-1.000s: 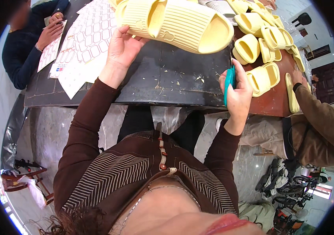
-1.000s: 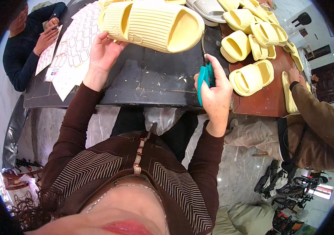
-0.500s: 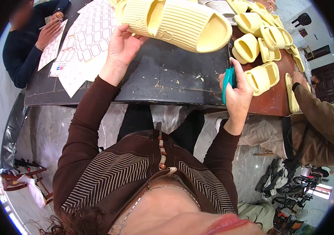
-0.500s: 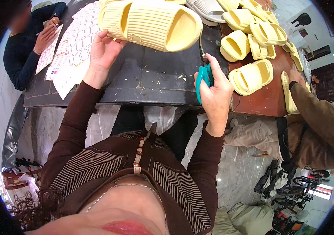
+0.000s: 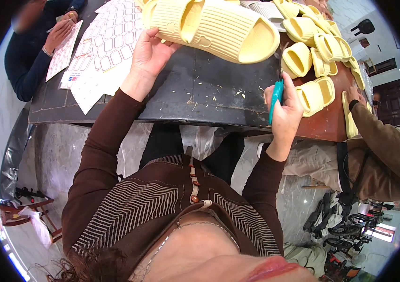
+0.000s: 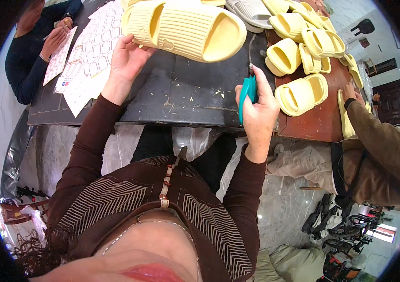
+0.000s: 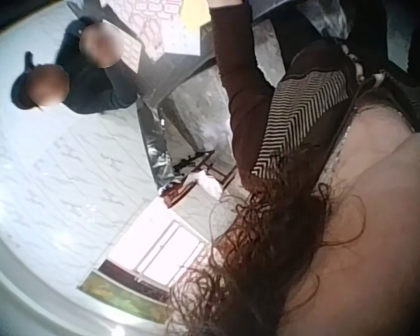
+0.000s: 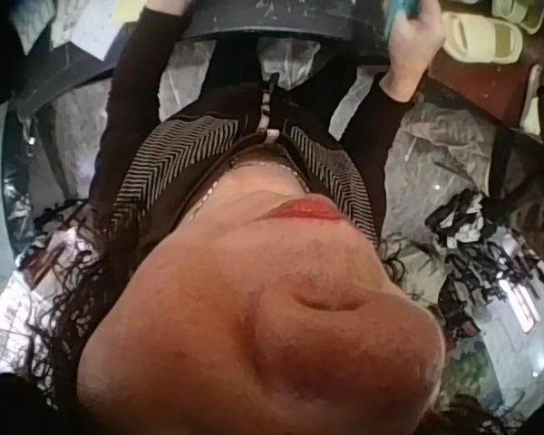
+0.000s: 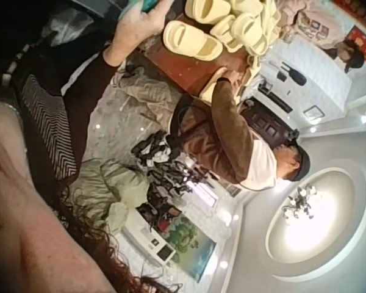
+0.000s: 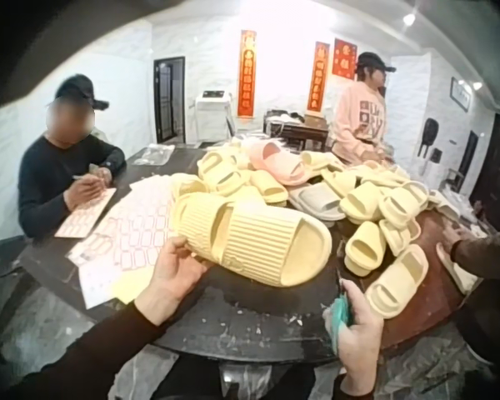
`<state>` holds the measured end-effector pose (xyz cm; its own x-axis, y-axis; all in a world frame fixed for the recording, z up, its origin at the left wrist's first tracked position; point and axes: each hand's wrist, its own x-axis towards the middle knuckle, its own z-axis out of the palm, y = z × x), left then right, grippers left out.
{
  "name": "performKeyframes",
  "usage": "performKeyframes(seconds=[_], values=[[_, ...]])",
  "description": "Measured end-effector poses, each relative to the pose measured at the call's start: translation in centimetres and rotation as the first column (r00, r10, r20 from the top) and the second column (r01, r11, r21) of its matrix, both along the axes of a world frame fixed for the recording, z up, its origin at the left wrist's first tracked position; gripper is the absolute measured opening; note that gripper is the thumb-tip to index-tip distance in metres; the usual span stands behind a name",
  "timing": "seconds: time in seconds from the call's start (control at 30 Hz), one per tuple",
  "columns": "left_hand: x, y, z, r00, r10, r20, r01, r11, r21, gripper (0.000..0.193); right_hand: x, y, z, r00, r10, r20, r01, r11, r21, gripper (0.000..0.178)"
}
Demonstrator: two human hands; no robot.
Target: The person trims excess material from foam slides using small shears, picking up each slide from the table, cutting along the edges by hand, and placing them aside.
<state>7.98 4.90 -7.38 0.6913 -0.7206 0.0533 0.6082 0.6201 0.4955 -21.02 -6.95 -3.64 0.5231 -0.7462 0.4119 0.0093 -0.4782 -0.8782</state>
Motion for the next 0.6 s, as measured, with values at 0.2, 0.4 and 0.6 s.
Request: performKeyframes(seconds=[0.2, 0.4, 0.6], values=[[0.1, 0.0, 0.0, 0.998, 0.0, -0.059, 0.001, 1.0, 0.003, 0.048, 0.1, 0.1, -0.7, 0.997, 0.051, 0.06, -0.058, 0.992, 0.115, 0.052], [0.1, 0.0, 0.0, 0.998, -0.02, -0.055, 0.02, 1.0, -0.006, 0.048, 0.5, 0.7, -0.5, 0.999, 0.051, 0.017, -0.053, 0.988, 0.145, 0.052], [-0.1, 0.0, 0.1, 0.998, -0.015, -0.056, 0.014, 1.0, -0.004, 0.048, 1.0, 0.7, -0.7, 0.999, 0.002, -0.038, -0.001, 1.0, 0.009, 0.05]])
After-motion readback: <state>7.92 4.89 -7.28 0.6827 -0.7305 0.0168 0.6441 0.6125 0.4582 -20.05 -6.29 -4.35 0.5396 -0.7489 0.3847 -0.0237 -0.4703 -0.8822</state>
